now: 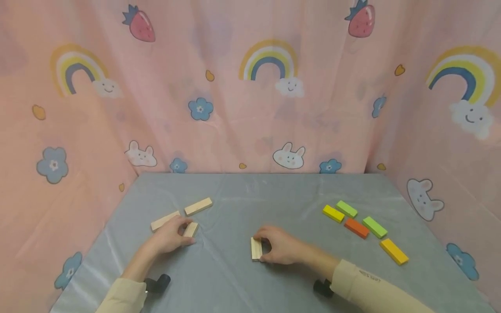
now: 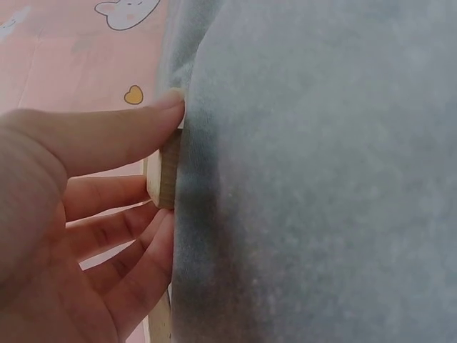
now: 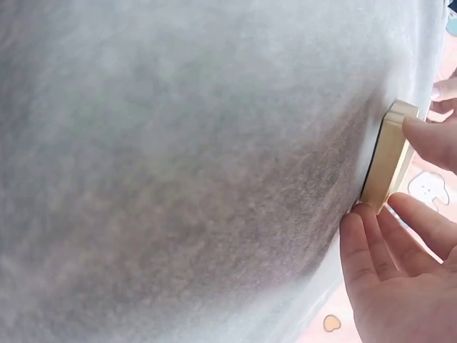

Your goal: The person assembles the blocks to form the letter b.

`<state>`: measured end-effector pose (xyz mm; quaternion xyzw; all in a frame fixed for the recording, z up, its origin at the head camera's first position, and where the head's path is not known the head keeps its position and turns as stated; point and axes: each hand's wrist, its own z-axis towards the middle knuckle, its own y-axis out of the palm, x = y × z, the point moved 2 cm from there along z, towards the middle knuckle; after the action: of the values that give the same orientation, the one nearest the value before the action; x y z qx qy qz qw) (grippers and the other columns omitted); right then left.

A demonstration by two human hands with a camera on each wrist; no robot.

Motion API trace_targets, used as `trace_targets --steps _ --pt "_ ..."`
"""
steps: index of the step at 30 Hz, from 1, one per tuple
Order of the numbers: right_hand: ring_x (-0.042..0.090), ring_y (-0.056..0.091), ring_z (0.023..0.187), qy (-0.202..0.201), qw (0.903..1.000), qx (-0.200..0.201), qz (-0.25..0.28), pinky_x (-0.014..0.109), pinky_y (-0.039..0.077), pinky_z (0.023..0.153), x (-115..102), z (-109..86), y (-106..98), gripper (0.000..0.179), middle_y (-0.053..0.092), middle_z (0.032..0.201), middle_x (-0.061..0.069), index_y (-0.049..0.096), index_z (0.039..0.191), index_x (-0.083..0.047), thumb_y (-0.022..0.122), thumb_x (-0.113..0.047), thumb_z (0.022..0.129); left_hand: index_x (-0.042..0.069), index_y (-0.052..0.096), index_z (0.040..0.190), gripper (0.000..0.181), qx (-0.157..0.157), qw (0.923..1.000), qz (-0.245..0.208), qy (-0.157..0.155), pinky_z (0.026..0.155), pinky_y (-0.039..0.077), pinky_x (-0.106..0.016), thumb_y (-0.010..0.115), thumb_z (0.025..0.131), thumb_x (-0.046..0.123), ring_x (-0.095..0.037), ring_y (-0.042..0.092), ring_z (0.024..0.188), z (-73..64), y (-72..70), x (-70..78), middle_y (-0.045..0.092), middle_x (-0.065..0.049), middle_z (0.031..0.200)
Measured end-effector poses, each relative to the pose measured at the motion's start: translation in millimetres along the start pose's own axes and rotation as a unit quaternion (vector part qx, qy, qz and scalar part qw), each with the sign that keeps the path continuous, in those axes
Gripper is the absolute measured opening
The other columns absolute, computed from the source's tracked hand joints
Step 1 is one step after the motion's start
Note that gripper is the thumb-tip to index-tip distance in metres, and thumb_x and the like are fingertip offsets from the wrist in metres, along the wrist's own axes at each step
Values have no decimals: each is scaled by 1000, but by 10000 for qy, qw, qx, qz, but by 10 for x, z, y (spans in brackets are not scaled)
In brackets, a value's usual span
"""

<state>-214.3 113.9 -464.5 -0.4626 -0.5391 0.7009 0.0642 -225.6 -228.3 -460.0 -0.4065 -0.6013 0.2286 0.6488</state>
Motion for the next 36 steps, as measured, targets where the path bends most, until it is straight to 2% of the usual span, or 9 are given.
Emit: trace_targets --steps 5,9,14,21,29,32,36 --pt "15 58 99 91 9998 88 148 30 51 86 -4 -15 30 49 62 115 0 66 123 -1 85 -22 83 -4 61 134 64 4 10000 53 48 67 42 -31 87 81 22 -17 49 81 -18 7 -54 63 -11 112" --pt "18 59 97 138 9996 215 133 32 51 84 -11 -33 20 51 62 113 1 67 122 1 86 -23 81 -7 58 136 66 -130 9996 -154 195 62 40 -30 86 83 19 -17 47 75 -4 -14 -91 59 -9 103" --pt "18 59 98 285 9993 219 54 33 51 85 -19 -71 12 50 62 113 1 68 121 0 86 -24 81 -9 55 138 67 -324 9984 -354 303 65 44 -31 86 81 12 -18 50 78 1 -37 -107 54 -8 96" --pt "20 59 102 285 9992 284 -62 39 51 91 -59 -144 1 52 62 114 2 68 122 0 86 -27 81 -9 59 133 63 -225 9991 -204 303 68 47 -33 86 79 11 -19 53 81 40 -77 -63 62 -11 104" --pt "17 60 99 411 9983 337 -243 37 52 87 -108 -178 3 52 62 111 -1 69 122 -1 86 -28 82 -6 63 129 59 -142 9999 49 80 73 52 -36 87 80 17 -17 58 83 86 -73 0 66 -15 115" --pt "16 59 97 476 9979 313 -313 36 52 85 -131 -158 16 52 63 110 -2 69 122 -1 86 -29 82 -6 63 128 59 -136 9998 95 99 75 53 -38 87 80 19 -17 58 85 79 -64 29 66 -12 112" --pt "16 59 96 559 9975 271 -346 35 52 83 -171 -103 43 52 64 109 0 69 122 -2 86 -29 82 -5 64 124 55 -151 9997 69 192 71 50 -35 87 80 19 -16 55 80 88 -32 59 64 -7 101"
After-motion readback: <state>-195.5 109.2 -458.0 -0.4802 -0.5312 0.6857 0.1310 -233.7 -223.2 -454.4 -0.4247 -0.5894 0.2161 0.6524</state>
